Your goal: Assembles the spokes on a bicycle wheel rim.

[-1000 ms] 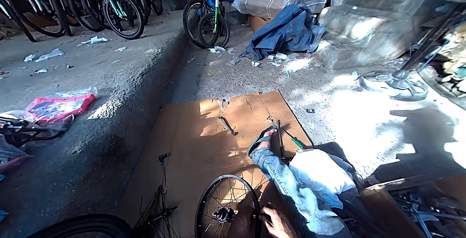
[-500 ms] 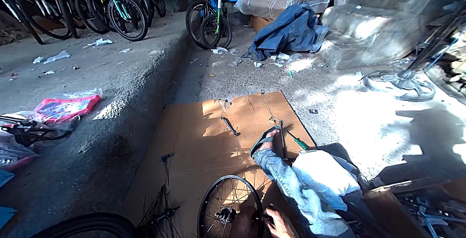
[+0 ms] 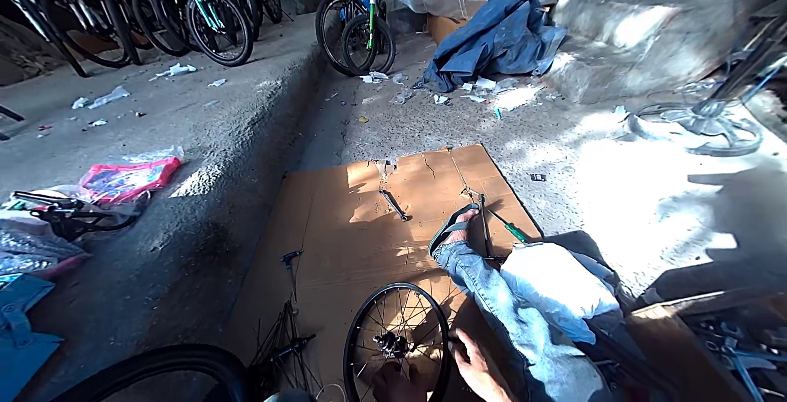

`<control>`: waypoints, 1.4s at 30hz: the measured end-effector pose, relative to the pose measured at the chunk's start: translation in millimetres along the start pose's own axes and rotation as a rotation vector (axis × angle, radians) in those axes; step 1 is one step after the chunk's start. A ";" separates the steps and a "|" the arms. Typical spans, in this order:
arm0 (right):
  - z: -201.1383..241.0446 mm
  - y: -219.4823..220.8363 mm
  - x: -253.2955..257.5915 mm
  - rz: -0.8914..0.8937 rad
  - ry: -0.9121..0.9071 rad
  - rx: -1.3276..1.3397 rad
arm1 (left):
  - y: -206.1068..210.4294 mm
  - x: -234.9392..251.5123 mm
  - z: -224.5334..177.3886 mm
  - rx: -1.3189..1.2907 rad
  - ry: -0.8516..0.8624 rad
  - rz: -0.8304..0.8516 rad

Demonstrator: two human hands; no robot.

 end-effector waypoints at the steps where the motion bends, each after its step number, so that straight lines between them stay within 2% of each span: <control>1: 1.2 0.1 0.3 -0.009 0.016 0.053 | 6.4 -2.9 6.4 0.016 -0.026 0.084; 3: 2.1 -1.7 0.6 -0.028 0.032 0.115 | 17.0 -3.2 8.1 0.085 0.019 0.198; 5: 0.8 -4.7 -0.2 -0.036 0.041 0.158 | 18.5 -1.1 4.5 0.099 0.057 0.237; 9: 0.2 -6.4 -1.4 -0.023 0.032 0.200 | 23.5 6.8 3.2 -0.089 0.061 0.228; 12: -1.5 -6.6 -2.7 -0.030 0.031 0.212 | 42.5 10.0 4.6 -0.202 0.129 0.359; 20: 4.1 -12.6 -3.7 -0.046 0.001 0.302 | 59.3 11.1 5.2 -0.369 0.076 0.422; 24: -3.8 -18.0 2.6 -0.091 0.043 0.370 | 68.3 6.0 0.7 -0.528 0.033 0.513; 25: -8.9 -20.8 5.0 -0.116 0.090 0.325 | 68.8 4.4 -1.2 -0.545 0.016 0.525; 27: -25.7 -24.3 8.6 -0.112 0.264 0.052 | 71.0 2.8 -5.4 -0.526 -0.004 0.524; 30: -58.1 -8.3 8.1 0.091 0.477 -0.398 | 73.1 4.0 -11.9 -0.499 0.027 0.501; 34: -83.2 14.3 12.9 0.145 0.488 -0.493 | 73.8 4.5 -15.7 -0.557 0.011 0.507; 42: -79.1 16.2 14.4 0.175 0.493 -0.587 | 73.4 2.1 -16.8 -0.636 -0.040 0.530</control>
Point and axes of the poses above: each hand's wrist, its own x-axis towards the middle knuckle, its own y-axis out of the palm, z = x × y, the point moved 9 cm from there along x, towards the middle knuckle, and after that the axes turned 14 degrees about x, right-handed, at the moved point
